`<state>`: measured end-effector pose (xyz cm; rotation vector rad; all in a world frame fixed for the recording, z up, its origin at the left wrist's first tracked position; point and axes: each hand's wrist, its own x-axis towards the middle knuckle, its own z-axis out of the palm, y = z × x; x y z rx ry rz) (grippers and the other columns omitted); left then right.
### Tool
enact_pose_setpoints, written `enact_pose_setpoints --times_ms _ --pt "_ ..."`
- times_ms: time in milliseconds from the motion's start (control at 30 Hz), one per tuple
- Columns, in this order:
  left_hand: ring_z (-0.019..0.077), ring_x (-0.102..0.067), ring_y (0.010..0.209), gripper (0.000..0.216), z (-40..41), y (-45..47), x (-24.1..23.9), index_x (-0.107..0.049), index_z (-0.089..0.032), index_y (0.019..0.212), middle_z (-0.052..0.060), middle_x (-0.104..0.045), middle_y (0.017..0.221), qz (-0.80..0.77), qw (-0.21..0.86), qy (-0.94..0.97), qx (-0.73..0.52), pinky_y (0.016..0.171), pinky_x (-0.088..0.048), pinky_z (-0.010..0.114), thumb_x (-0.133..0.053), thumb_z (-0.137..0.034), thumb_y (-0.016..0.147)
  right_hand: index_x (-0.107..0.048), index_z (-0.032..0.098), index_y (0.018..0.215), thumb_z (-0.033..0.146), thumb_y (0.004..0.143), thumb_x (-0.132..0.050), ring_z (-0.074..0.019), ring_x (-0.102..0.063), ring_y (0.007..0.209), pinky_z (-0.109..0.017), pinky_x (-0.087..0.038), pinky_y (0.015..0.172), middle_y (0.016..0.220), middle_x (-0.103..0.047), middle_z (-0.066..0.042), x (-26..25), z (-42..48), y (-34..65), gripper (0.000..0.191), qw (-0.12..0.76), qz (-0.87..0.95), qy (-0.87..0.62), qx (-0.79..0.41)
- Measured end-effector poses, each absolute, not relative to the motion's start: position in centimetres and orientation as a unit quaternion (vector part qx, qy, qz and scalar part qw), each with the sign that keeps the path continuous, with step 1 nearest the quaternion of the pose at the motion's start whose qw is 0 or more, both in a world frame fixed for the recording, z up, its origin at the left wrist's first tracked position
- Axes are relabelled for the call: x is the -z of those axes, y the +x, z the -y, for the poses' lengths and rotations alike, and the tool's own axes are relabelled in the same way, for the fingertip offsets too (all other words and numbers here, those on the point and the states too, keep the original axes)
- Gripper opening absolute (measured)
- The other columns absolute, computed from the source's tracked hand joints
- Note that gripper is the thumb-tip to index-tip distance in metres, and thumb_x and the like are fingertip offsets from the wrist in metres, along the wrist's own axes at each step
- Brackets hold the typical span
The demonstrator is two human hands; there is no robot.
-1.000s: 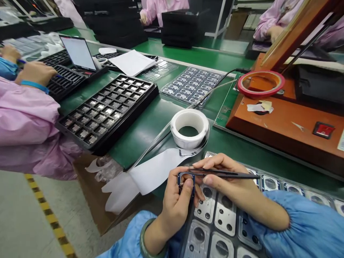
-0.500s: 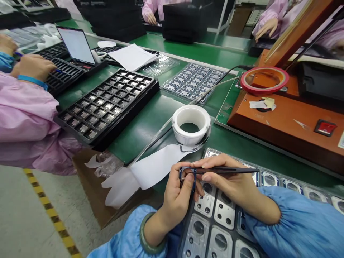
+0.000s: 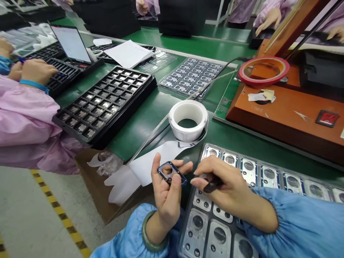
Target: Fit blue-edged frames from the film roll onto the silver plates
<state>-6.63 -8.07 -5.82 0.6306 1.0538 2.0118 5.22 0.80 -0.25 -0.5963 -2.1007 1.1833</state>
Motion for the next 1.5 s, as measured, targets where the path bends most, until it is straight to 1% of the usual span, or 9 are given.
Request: enact_pose_setpoints --times_ms 133,200,333,467,633,767,1167,1367,1500 --pt "0.0167 -0.063 0.107 0.028 8.1 -6.5 5.4 -0.052 -0.029 0.119 0.003 -0.061 0.116 -0.417 0.381 0.219 -0.796 0.094 -0.052 0.028 -0.052 -0.018 0.094 -0.059 0.017 0.087 0.022 0.086 -0.063 -0.0115 -0.053 0.066 -0.024 -0.037 0.056 0.078 -0.058 -0.001 0.6 0.2 4.9 0.005 0.237 0.815 -0.27 -0.454" --pt "0.0167 -0.064 0.107 0.021 8.1 -6.4 5.3 -0.054 -0.028 0.113 0.002 -0.063 0.116 -0.417 0.379 0.217 -0.797 0.094 -0.052 0.029 -0.051 -0.02 0.094 -0.06 0.018 0.085 0.02 0.085 -0.06 -0.0127 -0.053 0.066 -0.025 -0.037 0.056 0.077 -0.059 -0.001 0.7 0.5 4.7 0.001 0.196 0.816 -0.284 -0.464" --pt "0.0181 -0.063 0.109 0.021 8.2 -6.3 5.5 -0.052 -0.029 0.114 0.002 -0.063 0.117 -0.403 0.372 0.234 -0.803 0.095 -0.052 0.032 -0.049 -0.02 0.095 -0.06 0.018 0.078 0.021 0.084 -0.057 -0.0128 -0.052 0.062 -0.025 -0.035 0.054 0.071 -0.058 0.0 0.7 0.7 4.1 0.007 0.173 0.8 -0.311 -0.483" --pt "0.0184 -0.063 0.109 0.027 8.1 -6.1 5.5 -0.048 -0.03 0.121 0.003 -0.063 0.116 -0.381 0.395 0.241 -0.801 0.091 -0.053 0.03 -0.048 -0.023 0.096 -0.062 0.017 0.077 0.025 0.083 -0.056 -0.0143 -0.051 0.061 -0.026 -0.036 0.054 0.068 -0.058 0.0 0.4 0.6 3.7 0.012 0.138 0.765 -0.376 -0.505" --pt "0.0198 -0.064 0.106 0.026 8.1 -6.2 5.3 -0.049 -0.028 0.119 0.003 -0.064 0.112 -0.377 0.413 0.227 -0.797 0.086 -0.056 0.029 -0.05 -0.021 0.094 -0.062 0.017 0.076 0.03 0.082 -0.054 -0.0148 -0.049 0.059 -0.025 -0.035 0.053 0.064 -0.055 0.001 0.4 0.6 3.5 0.016 0.095 0.723 -0.422 -0.539" --pt "0.018 -0.064 0.106 0.034 8.1 -6.2 5.2 -0.046 -0.033 0.123 0.002 -0.066 0.111 -0.362 0.417 0.219 -0.804 0.087 -0.055 0.027 -0.051 -0.018 0.094 -0.061 0.018 0.075 0.034 0.081 -0.055 -0.0145 -0.048 0.06 -0.025 -0.036 0.054 0.064 -0.055 0.001 0.6 0.6 3.6 0.018 0.096 0.703 -0.429 -0.559" --pt "0.0224 -0.057 0.117 0.046 7.8 -6.2 5.0 -0.035 -0.038 0.134 0.005 -0.063 0.119 -0.351 0.449 0.227 -0.79 0.096 -0.051 0.04 -0.05 -0.02 0.094 -0.056 0.019 0.07 0.036 0.081 -0.056 -0.0146 -0.051 0.061 -0.025 -0.036 0.055 0.065 -0.057 0.001 0.7 1.1 3.4 0.02 0.159 0.681 -0.455 -0.551" --pt "0.0232 -0.054 0.121 0.05 8.0 -6.3 5.4 -0.029 -0.039 0.137 0.006 -0.059 0.124 -0.352 0.447 0.255 -0.782 0.101 -0.045 0.046 -0.046 -0.017 0.095 -0.054 0.019 0.068 0.034 0.083 -0.054 -0.0137 -0.048 0.057 -0.025 -0.034 0.051 0.062 -0.053 0.002 0.6 1.3 3.3 0.022 0.175 0.71 -0.453 -0.51" --pt "0.0236 -0.056 0.118 0.052 8.0 -6.3 5.6 -0.027 -0.038 0.138 0.007 -0.058 0.123 -0.37 0.445 0.258 -0.773 0.1 -0.045 0.046 -0.047 -0.018 0.095 -0.054 0.019 0.068 0.026 0.083 -0.054 -0.0132 -0.051 0.058 -0.025 -0.037 0.053 0.064 -0.056 0.001 0.9 1.5 3.4 0.017 0.224 0.751 -0.422 -0.456"
